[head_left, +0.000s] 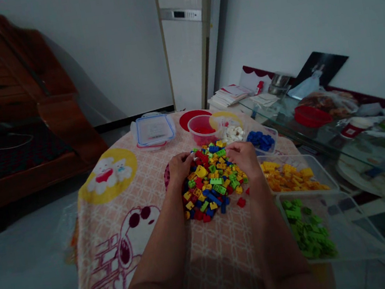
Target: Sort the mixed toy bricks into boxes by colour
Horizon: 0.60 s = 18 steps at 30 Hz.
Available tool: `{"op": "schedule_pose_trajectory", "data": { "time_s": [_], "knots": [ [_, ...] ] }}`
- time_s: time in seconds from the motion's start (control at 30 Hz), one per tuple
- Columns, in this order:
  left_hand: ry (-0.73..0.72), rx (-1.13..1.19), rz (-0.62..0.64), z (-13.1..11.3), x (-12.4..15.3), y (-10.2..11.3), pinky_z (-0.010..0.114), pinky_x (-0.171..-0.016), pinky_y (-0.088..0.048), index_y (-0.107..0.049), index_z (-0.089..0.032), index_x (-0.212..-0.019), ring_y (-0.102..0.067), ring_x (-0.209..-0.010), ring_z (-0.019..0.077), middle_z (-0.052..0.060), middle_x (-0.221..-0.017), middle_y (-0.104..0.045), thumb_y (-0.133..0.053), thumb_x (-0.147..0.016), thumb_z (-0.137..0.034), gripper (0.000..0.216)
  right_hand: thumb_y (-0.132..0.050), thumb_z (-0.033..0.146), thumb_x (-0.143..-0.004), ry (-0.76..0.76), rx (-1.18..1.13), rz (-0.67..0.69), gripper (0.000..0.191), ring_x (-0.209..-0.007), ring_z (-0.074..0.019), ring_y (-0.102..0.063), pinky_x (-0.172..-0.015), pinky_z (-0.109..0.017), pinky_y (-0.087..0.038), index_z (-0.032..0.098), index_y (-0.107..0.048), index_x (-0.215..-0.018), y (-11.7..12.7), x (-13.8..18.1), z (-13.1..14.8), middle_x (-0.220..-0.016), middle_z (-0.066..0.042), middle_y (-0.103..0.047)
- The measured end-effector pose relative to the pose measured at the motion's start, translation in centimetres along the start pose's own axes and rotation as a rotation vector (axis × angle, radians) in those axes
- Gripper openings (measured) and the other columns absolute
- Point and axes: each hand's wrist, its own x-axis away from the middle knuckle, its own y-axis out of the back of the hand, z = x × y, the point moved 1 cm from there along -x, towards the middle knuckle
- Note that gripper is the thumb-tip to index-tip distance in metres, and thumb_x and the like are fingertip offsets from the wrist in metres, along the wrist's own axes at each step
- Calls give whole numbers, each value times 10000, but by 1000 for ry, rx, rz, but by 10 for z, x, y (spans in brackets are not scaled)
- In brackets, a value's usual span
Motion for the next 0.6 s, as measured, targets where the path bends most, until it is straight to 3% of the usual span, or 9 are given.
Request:
{"op": "schedule_pose_trajectory", "data": {
  "time_s": [0.17,0.33,0.47,0.6],
  "knots": [
    [4,7,2,-1,0,0,278,-832,-507,-812,-205,-1072,-721,-913,216,60,-1048,-808,-573,-912,-418,357,-641,189,-761,-81,142,390,122,-517,-127,-603,-531,-218,-458,173,-760,-787,1,18,30,-579,17,-657],
    [5,-6,-1,0,0,0,271,-826,-501,-811,-203,-1056,-719,-927,211,56,-1041,-809,-567,-910,-429,363,-769,214,-722,-126,307,658,91,-472,-108,-559,-511,-209,-427,189,-751,-808,-11,27,36,-524,53,-605],
    [-16,5,-2,1,-1,0,280,-817,-498,-810,-173,-1054,-721,-913,215,84,-1028,-806,-561,-910,-440,393,-804,204,-695,-57,461,608,84,-521,-110,-589,-552,-210,-416,196,-741,-751,-16,26,34,-566,44,-643],
    [9,10,6,1,-1,0,273,-807,-501,-806,-199,-1057,-717,-915,209,64,-1025,-809,-570,-906,-451,377,-697,193,-797,17,530,491,87,-642,-140,-641,-611,-227,-419,178,-743,-726,-10,24,37,-684,-13,-714]
  ]
}}
